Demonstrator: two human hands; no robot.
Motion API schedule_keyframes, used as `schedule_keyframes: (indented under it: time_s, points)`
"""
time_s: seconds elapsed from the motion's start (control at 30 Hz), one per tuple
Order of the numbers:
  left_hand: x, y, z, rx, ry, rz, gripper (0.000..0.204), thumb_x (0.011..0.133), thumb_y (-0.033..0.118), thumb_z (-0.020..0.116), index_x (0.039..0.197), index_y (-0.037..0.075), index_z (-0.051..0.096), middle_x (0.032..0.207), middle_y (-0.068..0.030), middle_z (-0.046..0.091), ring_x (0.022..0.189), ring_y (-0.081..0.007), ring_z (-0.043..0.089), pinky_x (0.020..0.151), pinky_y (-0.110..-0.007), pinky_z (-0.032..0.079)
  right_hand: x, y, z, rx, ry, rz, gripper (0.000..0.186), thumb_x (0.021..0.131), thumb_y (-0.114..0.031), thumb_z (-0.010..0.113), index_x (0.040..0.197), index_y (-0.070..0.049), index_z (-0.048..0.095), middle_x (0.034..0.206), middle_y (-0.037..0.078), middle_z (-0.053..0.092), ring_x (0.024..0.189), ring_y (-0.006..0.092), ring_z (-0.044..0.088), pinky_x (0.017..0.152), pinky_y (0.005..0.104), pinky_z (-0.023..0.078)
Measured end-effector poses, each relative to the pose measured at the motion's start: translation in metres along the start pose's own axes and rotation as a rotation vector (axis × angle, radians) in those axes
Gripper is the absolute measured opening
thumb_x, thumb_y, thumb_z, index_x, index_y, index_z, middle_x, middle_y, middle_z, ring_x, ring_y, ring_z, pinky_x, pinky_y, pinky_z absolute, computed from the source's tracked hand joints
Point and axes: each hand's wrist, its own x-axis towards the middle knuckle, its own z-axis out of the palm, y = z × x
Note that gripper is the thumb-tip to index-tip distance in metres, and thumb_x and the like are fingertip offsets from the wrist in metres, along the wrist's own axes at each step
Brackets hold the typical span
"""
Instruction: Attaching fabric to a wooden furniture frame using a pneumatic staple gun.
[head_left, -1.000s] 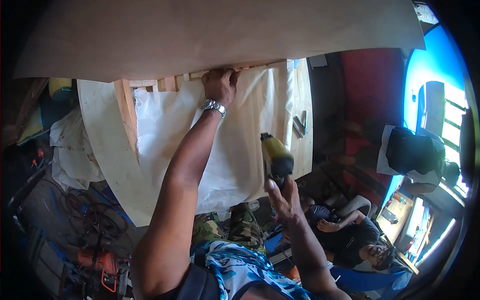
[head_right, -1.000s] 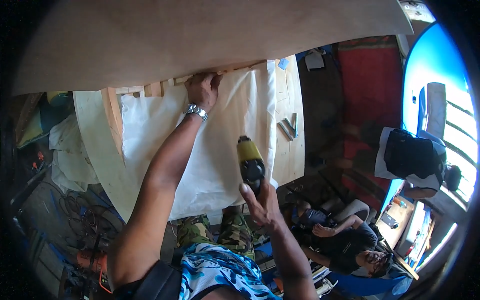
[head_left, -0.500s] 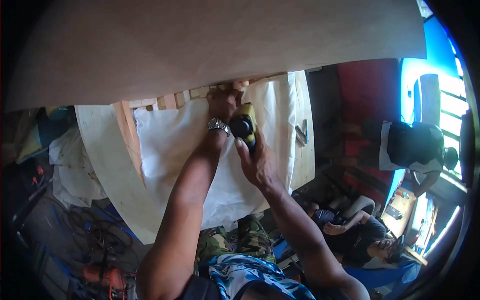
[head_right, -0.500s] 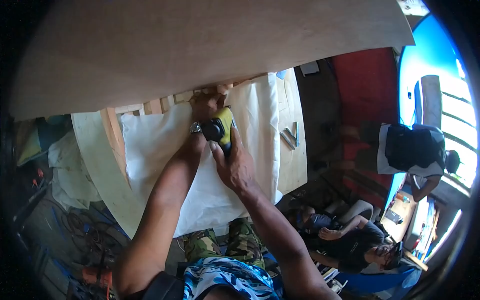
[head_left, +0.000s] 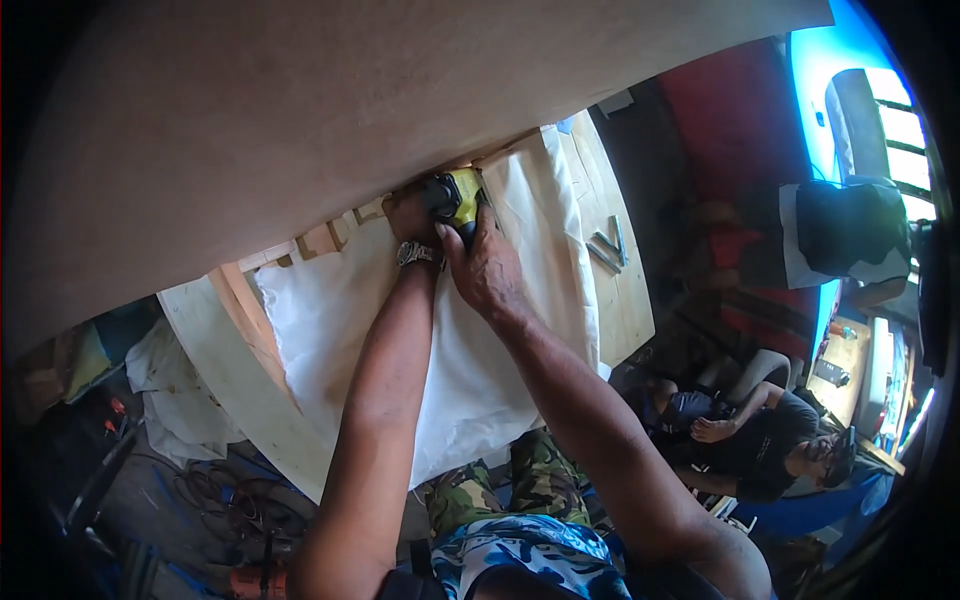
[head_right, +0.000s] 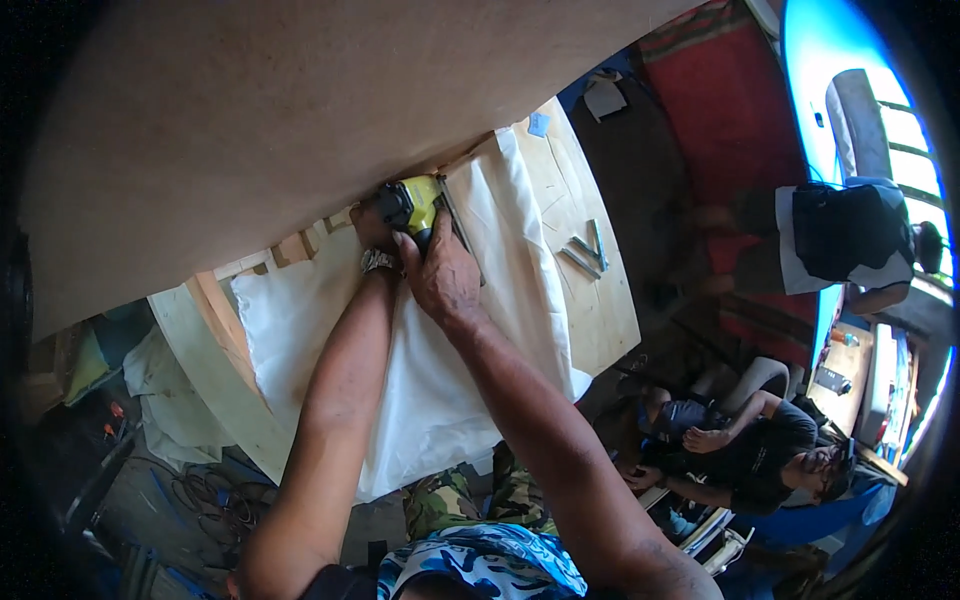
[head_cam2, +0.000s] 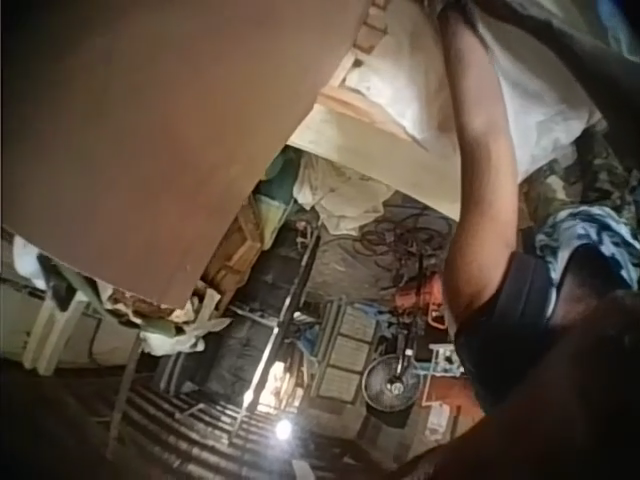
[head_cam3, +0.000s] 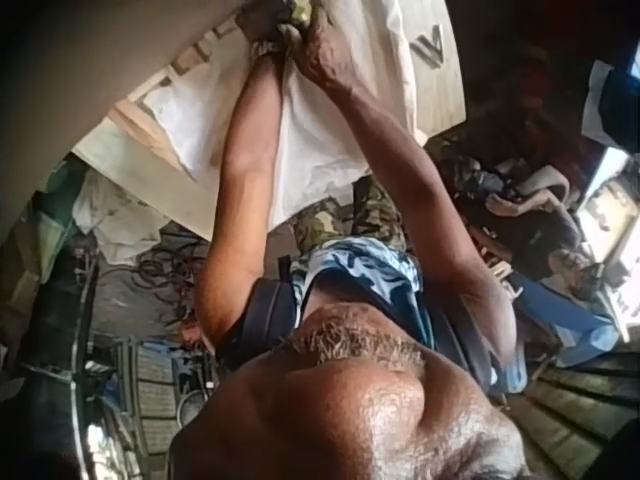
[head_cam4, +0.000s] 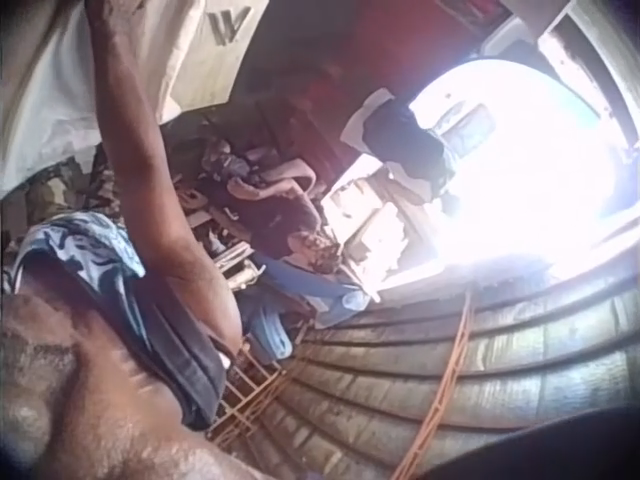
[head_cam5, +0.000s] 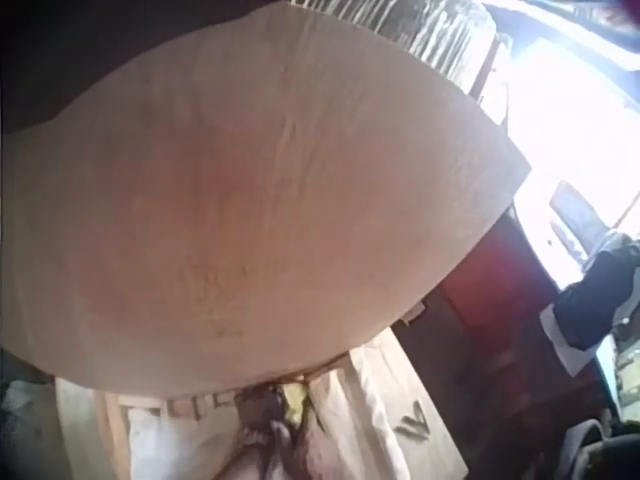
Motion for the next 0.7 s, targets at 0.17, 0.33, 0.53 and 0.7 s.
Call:
schedule_keyframes:
  time_s: [0.17,0.33,0.53,0.7]
  points:
    - [-0.003,-0.005,-0.001,0.095,0.077,0.053,0.028,0.074,0.042,0.068,0.092,0.020,0.069,0.089,-0.0027,0.071,0.089,-0.0244,0.068,0.077,-0.044,0.046,0.010,0.004,0.008,-0.018,0.002,-0.026,0.072,0.093,-0.045,0.060,0.138,0.005,0.036,0.098,0.030,0.066,0.091,0.0463,0.065,0.077,0.0518,0.052]
    - [0.001,-0.018,0.008,-0.170,0.167,0.031,0.030,0.074,0.042,0.068,0.093,0.019,0.069,0.092,-0.0034,0.071,0.091,-0.0246,0.067,0.074,-0.045,0.045,0.010,-0.004,0.012,0.012,0.023,-0.060,0.073,0.093,-0.048,0.059,0.137,0.006,0.037,0.097,0.031,0.066,0.091,0.0463,0.065,0.077,0.0518,0.052]
    - [0.000,0.005,-0.015,0.188,-0.071,0.008,0.032,0.075,0.042,0.068,0.097,0.019,0.068,0.094,-0.0046,0.071,0.090,-0.0245,0.067,0.074,-0.045,0.045,0.019,0.002,0.010,0.001,0.015,0.004,0.072,0.092,-0.050,0.059,0.132,0.007,0.040,0.096,0.032,0.066,0.091,0.0469,0.065,0.079,0.0524,0.051]
    - [0.006,0.003,-0.014,0.167,-0.128,-0.009,0.034,0.076,0.043,0.067,0.100,0.019,0.067,0.097,-0.0041,0.071,0.091,-0.0243,0.067,0.076,-0.045,0.045,0.024,0.004,0.009,0.024,-0.007,0.025,0.068,0.092,-0.050,0.059,0.124,0.007,0.044,0.094,0.032,0.066,0.091,0.0478,0.065,0.079,0.0531,0.050]
